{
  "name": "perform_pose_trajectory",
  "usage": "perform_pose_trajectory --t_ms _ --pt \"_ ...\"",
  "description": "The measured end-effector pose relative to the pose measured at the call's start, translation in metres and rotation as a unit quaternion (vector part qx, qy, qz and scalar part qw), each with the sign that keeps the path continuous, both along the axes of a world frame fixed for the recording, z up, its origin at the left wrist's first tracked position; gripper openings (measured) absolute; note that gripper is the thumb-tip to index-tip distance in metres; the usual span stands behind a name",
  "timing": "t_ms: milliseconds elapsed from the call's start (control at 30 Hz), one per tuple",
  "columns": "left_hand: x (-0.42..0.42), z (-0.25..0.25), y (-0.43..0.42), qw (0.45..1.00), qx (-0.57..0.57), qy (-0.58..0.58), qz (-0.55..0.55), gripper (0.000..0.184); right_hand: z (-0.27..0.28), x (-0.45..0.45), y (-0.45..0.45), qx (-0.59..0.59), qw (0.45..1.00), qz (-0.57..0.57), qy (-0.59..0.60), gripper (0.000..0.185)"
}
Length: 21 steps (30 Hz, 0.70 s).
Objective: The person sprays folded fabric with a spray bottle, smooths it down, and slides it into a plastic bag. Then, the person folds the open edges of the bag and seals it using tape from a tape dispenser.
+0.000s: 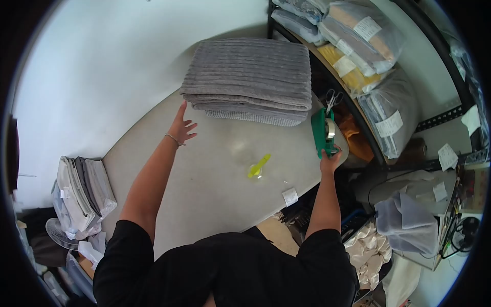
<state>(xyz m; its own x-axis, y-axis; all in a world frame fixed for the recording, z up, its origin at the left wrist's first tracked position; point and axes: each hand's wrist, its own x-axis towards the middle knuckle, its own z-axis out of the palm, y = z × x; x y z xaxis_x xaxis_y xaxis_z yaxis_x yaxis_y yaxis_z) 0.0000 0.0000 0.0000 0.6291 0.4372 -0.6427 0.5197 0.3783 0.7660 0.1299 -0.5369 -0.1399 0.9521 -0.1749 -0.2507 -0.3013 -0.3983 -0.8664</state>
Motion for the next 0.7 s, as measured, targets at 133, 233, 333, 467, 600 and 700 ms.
perform_pose_trajectory --t_ms 133,233,333,467,600,700 --pt "0.037 0.009 -0.003 0.986 -0.145 -0.033 0.079 0.129 -0.036 0.008 0.016 -0.052 0.981 -0.048 -0.179 0.065" --pt "0.047 0.002 -0.012 0.974 -0.187 -0.055 0.112 0.130 -0.012 -0.022 0.043 -0.186 0.913 -0.097 -0.350 0.063" --pt "0.064 -0.010 -0.009 0.968 -0.176 -0.082 0.156 0.129 0.015 -0.014 0.106 -0.065 0.903 -0.084 -0.417 0.068" --pt "0.078 -0.027 -0.004 0.966 -0.156 -0.056 0.196 0.121 0.107 0.052 0.153 0.312 0.942 -0.118 -0.019 0.088" --pt "0.082 -0.021 -0.001 0.964 -0.185 -0.134 0.136 0.112 0.142 0.091 0.167 0.297 0.939 -0.006 0.170 0.078" --pt "0.085 -0.010 -0.004 0.959 -0.186 -0.090 0.191 0.097 0.143 0.101 0.165 0.250 0.941 0.018 0.229 0.070"
